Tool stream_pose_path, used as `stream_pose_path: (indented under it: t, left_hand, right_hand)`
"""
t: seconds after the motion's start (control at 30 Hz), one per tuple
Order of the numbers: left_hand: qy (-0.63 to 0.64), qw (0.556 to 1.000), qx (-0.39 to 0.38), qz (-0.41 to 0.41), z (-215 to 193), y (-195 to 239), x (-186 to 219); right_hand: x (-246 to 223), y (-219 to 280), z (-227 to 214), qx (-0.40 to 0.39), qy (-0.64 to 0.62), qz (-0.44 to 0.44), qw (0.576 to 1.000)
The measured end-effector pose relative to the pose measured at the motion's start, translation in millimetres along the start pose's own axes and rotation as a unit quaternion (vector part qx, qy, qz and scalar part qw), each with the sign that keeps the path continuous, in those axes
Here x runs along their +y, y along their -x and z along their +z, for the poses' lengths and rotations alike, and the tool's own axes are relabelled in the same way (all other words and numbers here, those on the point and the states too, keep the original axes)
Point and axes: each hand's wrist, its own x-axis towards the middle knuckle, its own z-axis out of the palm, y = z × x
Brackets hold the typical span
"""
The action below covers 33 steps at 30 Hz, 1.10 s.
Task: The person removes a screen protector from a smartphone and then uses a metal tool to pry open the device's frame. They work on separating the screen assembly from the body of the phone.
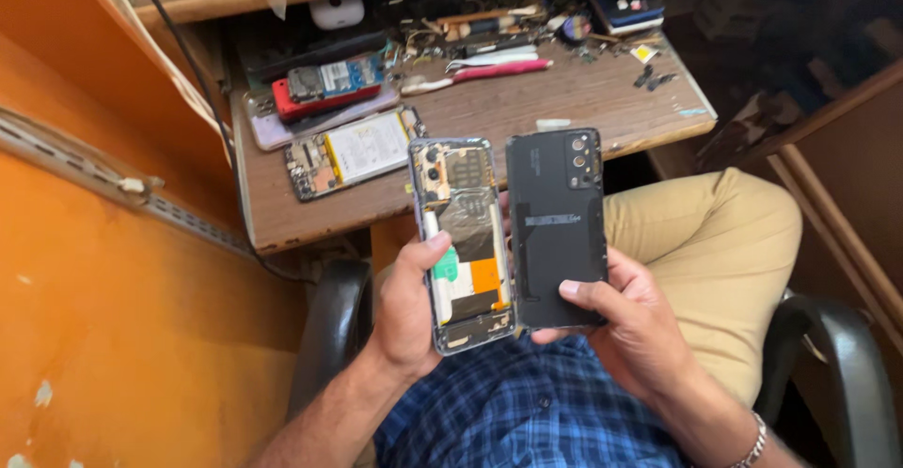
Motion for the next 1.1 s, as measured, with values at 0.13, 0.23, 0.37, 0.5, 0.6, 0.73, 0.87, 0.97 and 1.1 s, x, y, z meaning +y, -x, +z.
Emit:
stream_pose_path:
  t: [0.13,0.23,0.37,0.5,0.6,0.73,0.87,0.97,1.1]
  left_hand:
    - [-0.011,0.999,-0.024,0.021,9,0,5]
    - [-0.023,0.998,-0.028,0.059,12,-1,7]
    - [-0.028,0.997,-0.033,0.068,12,-1,8]
    - [-0.024,0.998,-0.025,0.057,11,0,7]
    - [-0.025,0.998,-0.023,0.055,11,0,7]
    - [-0.025,0.997,-0.024,0.062,12,-1,8]
    - [-0.012,0.998,-0.022,0.061,10,-2,9]
    - [0.005,0.997,-0.035,0.074,7,-3,6]
    - [0.036,0.997,-0.026,0.069,5,-5,3]
  right_hand:
    - [-7,-1,7,0.003,-0.013,0.01,1.0]
    - [-13,-2,9,0.002,-0.001,-0.01,1.0]
    - [-18,-2,8,-0.004,-0.006,-0.024,1.0]
    - [-21,0,7,0.01,-0.006,-0.031,0.999]
    - [-26,0,9,0.015,-0.003,-0.035,0.999]
    - [-33,0,15,0.0,-0.002,-0.047,0.999]
    - [-37,-2,19,-0.019,0.011,-0.049,0.999]
    - [-39,-4,16,-0.035,0.037,-0.063,0.997]
    - [-60,-15,22,-0.022,0.087,-0.096,0.991]
